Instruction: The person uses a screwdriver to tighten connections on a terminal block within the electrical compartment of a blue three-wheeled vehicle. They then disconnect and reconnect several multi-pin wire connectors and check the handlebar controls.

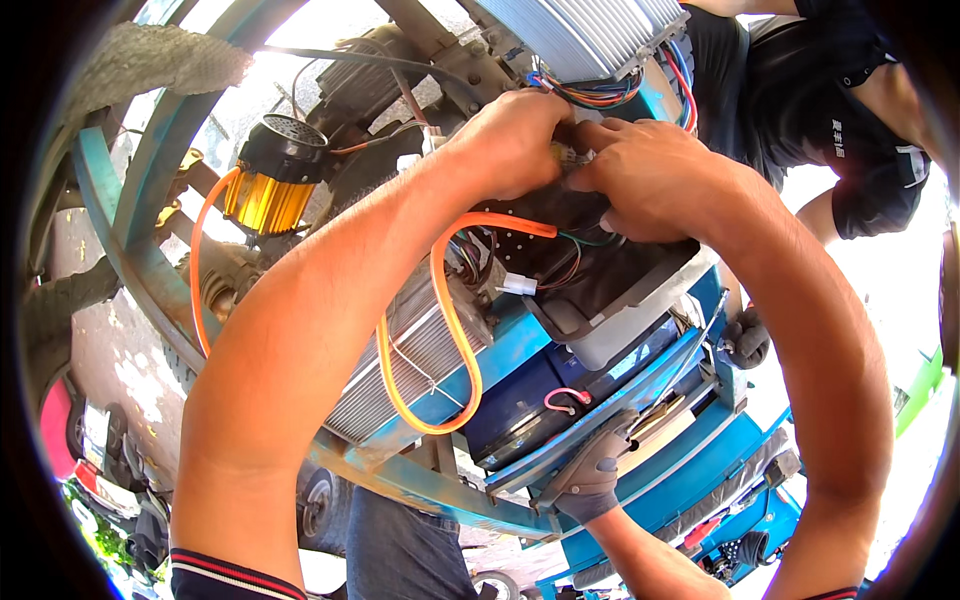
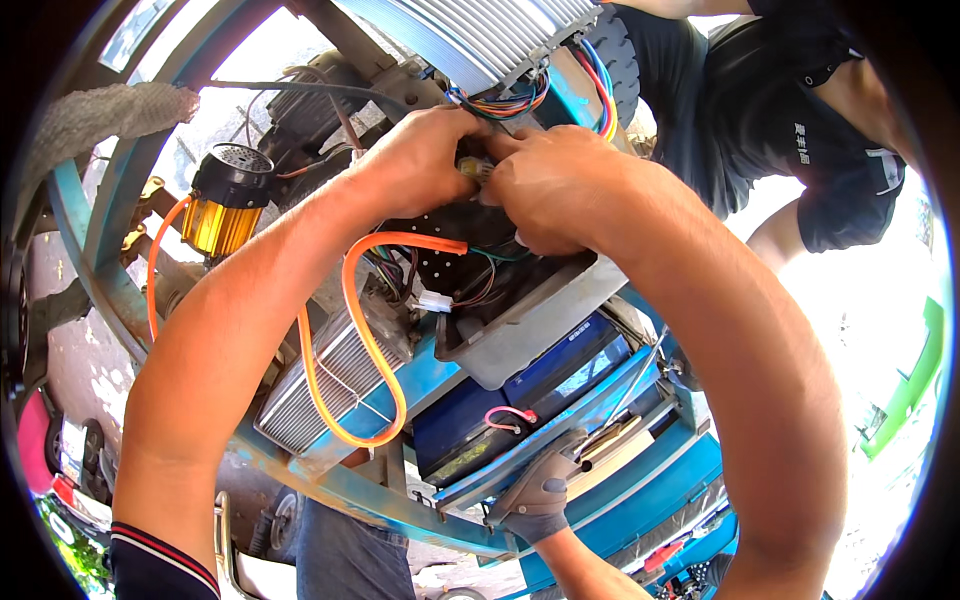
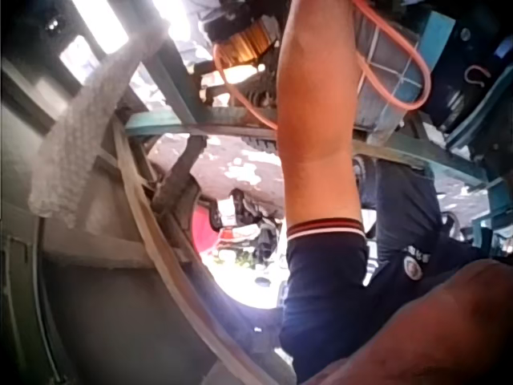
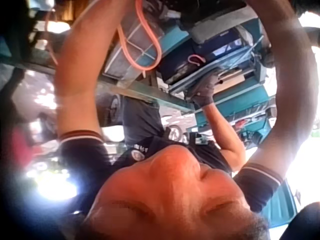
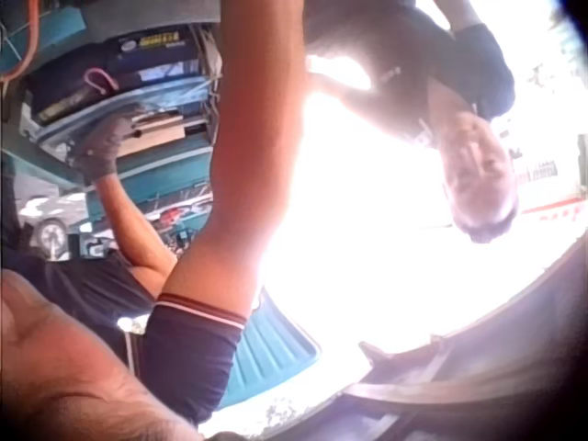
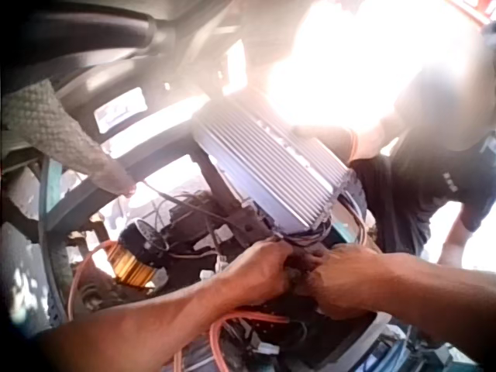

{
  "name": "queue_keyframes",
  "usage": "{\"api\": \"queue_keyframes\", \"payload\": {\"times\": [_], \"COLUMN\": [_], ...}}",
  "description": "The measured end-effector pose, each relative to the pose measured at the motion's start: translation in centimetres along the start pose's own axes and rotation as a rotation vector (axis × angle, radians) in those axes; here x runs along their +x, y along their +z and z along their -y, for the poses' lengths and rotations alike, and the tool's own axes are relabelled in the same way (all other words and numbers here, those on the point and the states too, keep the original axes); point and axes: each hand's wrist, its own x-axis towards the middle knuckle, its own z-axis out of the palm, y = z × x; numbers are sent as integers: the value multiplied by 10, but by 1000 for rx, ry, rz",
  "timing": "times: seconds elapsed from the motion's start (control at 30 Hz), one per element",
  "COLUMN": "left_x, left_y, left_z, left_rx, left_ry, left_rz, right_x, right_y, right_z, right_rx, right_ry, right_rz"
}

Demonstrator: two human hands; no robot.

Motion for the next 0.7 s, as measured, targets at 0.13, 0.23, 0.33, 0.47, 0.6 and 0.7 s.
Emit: {"api": "queue_keyframes", "payload": {"times": [0.13,0.23,0.33,0.47,0.6,0.7], "left_x": [-4,-4,-6,-4,-4,-5], "left_y": [-12,-20,-39,-53,-53,-48], "left_z": [-2,0,-3,8,10,2], "left_rx": [-22,-55,-179,-132,-38,-2], "left_ry": [-88,-46,-140,-140,-76,-60], "left_rz": [78,153,294,362,317,209], "right_x": [11,14,13,13,13,13], "right_y": [-15,-21,-16,-18,-22,-15], "right_z": [-1,-1,-7,-8,-4,-8], "right_rx": [113,154,207,221,258,218], "right_ry": [17,69,68,75,100,62], "right_rz": [210,303,277,267,299,214]}}
